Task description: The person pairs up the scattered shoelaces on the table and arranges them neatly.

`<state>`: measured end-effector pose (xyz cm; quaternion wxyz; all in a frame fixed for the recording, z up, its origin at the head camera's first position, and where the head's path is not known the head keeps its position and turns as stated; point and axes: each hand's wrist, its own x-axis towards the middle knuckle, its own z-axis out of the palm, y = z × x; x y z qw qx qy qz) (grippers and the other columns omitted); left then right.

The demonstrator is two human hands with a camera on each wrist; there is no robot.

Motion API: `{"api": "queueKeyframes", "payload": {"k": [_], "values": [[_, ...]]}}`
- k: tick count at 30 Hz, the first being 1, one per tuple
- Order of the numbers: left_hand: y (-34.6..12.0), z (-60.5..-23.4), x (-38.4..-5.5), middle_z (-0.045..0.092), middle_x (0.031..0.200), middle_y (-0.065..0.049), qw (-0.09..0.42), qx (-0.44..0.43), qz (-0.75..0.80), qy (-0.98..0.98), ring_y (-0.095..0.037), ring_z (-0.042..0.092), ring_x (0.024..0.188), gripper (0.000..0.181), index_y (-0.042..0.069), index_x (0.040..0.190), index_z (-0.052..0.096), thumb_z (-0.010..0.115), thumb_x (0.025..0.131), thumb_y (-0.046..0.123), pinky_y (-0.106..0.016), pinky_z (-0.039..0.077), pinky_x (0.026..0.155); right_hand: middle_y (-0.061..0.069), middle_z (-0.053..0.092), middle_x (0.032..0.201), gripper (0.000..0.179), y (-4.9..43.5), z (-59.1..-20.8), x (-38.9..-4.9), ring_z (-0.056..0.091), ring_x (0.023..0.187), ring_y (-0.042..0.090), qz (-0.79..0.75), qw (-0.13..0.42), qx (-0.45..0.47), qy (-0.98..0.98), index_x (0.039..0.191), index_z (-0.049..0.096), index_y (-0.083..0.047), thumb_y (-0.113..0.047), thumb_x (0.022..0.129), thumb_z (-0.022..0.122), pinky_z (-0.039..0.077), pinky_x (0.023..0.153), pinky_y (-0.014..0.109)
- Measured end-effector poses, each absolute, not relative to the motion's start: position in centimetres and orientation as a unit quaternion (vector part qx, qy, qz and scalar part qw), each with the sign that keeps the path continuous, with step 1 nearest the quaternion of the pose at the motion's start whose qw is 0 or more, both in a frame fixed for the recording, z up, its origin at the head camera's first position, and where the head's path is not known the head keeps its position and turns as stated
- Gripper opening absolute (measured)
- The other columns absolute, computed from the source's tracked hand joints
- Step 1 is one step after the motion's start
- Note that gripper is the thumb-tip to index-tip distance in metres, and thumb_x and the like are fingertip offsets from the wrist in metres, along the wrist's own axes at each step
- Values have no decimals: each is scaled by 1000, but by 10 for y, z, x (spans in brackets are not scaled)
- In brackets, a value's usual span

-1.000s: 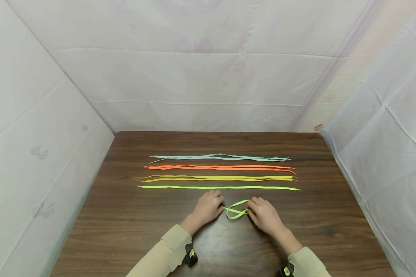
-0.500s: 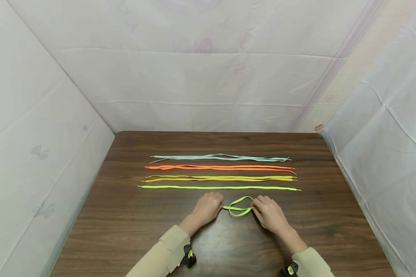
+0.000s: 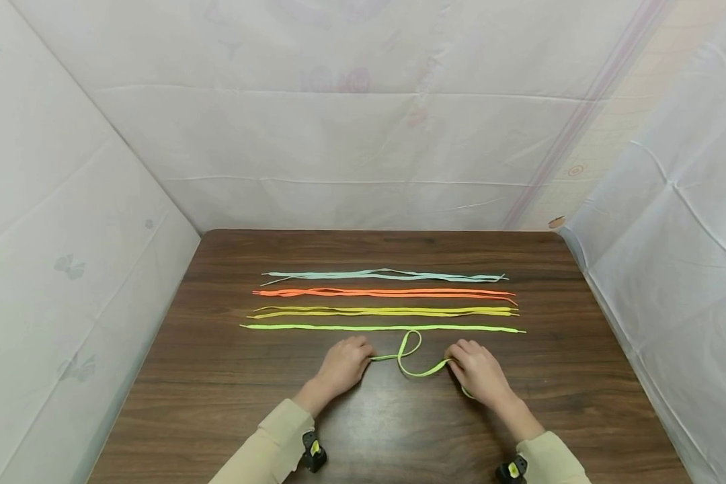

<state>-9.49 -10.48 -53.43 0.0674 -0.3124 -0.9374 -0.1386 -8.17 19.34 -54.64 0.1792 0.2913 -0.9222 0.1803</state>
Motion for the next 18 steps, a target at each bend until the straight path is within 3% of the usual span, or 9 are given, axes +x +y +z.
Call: {"api": "queueKeyframes", "payload": {"k": [18], "values": [[-150, -525, -91, 52, 72, 6, 62, -242, -157, -956, -9, 51, 66, 5, 16, 78, 65, 67, 78, 11, -26, 45, 58, -4, 59, 76, 19, 210, -546, -84, 54, 65, 11, 180, 181, 277, -926, 82, 64, -14, -7, 70, 77, 43, 54, 25]]}}
